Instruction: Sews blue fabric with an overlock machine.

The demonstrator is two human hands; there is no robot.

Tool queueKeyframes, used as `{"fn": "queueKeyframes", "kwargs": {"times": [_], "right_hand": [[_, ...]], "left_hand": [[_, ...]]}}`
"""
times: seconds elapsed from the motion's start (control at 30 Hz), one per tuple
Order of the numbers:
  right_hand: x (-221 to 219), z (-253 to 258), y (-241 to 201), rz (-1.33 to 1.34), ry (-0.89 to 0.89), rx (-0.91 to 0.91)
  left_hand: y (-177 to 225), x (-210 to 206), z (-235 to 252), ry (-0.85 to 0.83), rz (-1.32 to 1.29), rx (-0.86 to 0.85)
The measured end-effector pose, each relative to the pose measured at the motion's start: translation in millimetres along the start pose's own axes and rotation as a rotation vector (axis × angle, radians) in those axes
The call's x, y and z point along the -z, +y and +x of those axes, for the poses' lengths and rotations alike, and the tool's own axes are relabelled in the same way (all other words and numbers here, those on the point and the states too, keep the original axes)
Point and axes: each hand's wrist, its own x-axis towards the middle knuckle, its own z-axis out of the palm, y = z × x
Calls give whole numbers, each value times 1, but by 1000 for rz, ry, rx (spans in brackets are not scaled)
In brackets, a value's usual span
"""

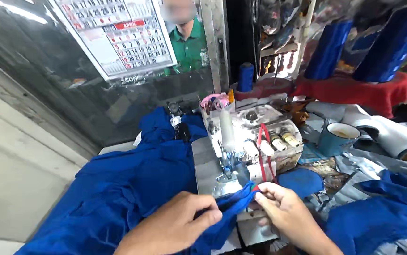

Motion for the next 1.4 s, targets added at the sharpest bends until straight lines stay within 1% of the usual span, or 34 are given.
{"fn": "queueKeyframes", "kwargs": {"times": [0.07,0.13,0.2,0.27,0.33,0.4,0.47,0.57,0.63,0.7,0.77,0.87,0.93,1.0,1.2,1.4], "right_hand": [[-2,-11,-2,70,-58,40],[-6,-27,-1,181,-57,34],[-19,-27,1,223,71,43],[-33,-22,-2,214,196,24],[-37,-21,-3,214,205,-39],[-33,-21,-2,227,173,-62],[-32,-24,-6,209,167,-22],[-38,-29,-12,17,191,213],[-47,-30,-2,-115,220,334],[-54,-38,10,-188,218,377],[-56,-47,17,-212,192,456],[-55,-58,25,-231,182,545],[-55,-57,27,-246,170,570],[-54,-56,28,-236,160,550],[-48,-52,36,-169,136,531],[-44,-50,40,-145,133,553]], "left_hand": [[-13,6,-10,-11,-100,5],[-21,1,-36,19,-181,38],[-27,-19,-49,168,-223,28],[-33,-36,-48,327,-172,-13],[-39,-46,-47,418,-135,-49],[-39,-47,-51,460,-118,-81],[-26,-40,-58,453,-69,-100],[13,-37,-61,407,-45,-185],[23,-56,-53,313,17,-204],[11,-83,-49,223,145,-182],[2,-91,-51,276,187,-168],[10,-85,-48,429,179,-192],[12,-82,-36,425,230,-184],[5,-87,-28,418,265,-173],[-9,-102,-24,517,163,-164],[-8,-104,-17,528,117,-138]]}}
